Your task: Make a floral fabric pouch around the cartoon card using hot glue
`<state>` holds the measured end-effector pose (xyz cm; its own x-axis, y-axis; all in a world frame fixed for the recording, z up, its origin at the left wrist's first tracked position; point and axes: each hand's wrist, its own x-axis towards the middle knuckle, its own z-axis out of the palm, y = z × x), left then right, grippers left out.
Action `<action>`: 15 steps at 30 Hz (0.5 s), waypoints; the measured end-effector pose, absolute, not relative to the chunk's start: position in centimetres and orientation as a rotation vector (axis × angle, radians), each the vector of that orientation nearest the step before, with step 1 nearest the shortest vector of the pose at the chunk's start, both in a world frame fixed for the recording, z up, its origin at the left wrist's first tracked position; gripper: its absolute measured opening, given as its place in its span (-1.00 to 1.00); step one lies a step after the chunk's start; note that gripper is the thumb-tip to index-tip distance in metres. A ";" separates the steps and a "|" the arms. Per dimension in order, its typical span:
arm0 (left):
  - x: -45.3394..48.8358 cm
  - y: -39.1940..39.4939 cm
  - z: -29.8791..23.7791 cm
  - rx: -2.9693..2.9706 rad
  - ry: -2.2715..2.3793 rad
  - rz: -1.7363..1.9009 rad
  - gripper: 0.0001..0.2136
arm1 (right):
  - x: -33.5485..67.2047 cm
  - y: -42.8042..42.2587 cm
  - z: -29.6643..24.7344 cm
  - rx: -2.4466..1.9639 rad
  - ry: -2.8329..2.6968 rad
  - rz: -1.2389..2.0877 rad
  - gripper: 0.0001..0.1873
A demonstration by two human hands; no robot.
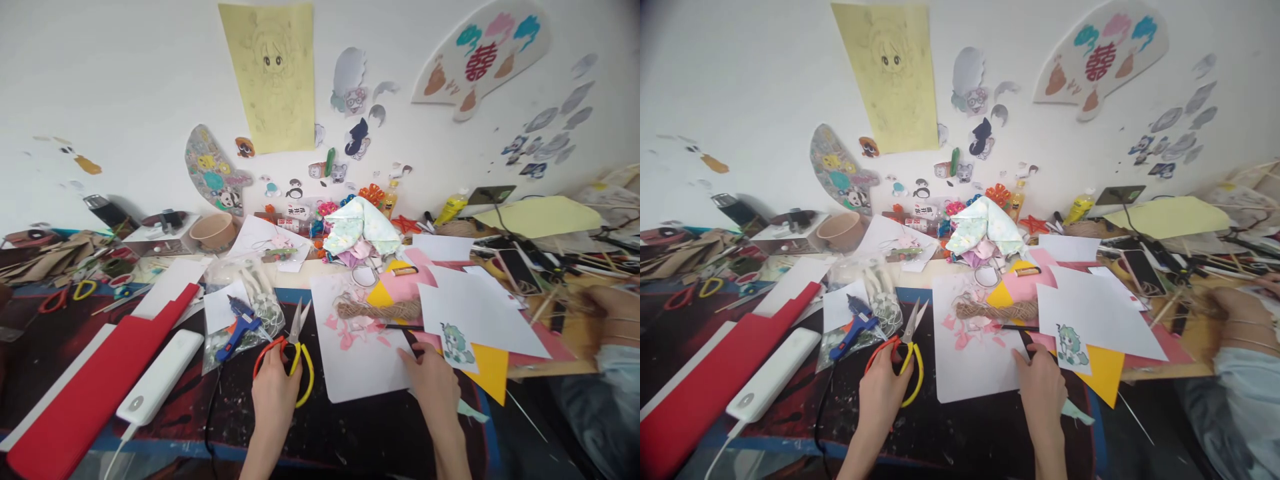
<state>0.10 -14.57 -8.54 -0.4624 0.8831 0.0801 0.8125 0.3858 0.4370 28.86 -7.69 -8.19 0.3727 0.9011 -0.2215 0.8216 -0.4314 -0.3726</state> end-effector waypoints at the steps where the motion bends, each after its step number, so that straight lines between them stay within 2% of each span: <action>1: 0.1 -14.6 -8.7 1.542 2.471 0.643 -0.70 | 28.9 -7.7 -8.2 -2.429 -1.544 0.594 -0.52; 11: 0.6 -15.3 -10.2 1.633 2.462 0.740 -0.62 | 28.8 -7.7 -9.3 -2.313 -1.639 0.697 -0.60; 15: 0.2 -15.5 -10.4 1.645 2.426 0.810 -0.61 | 28.9 -8.3 -8.8 -2.369 -1.558 0.601 -0.51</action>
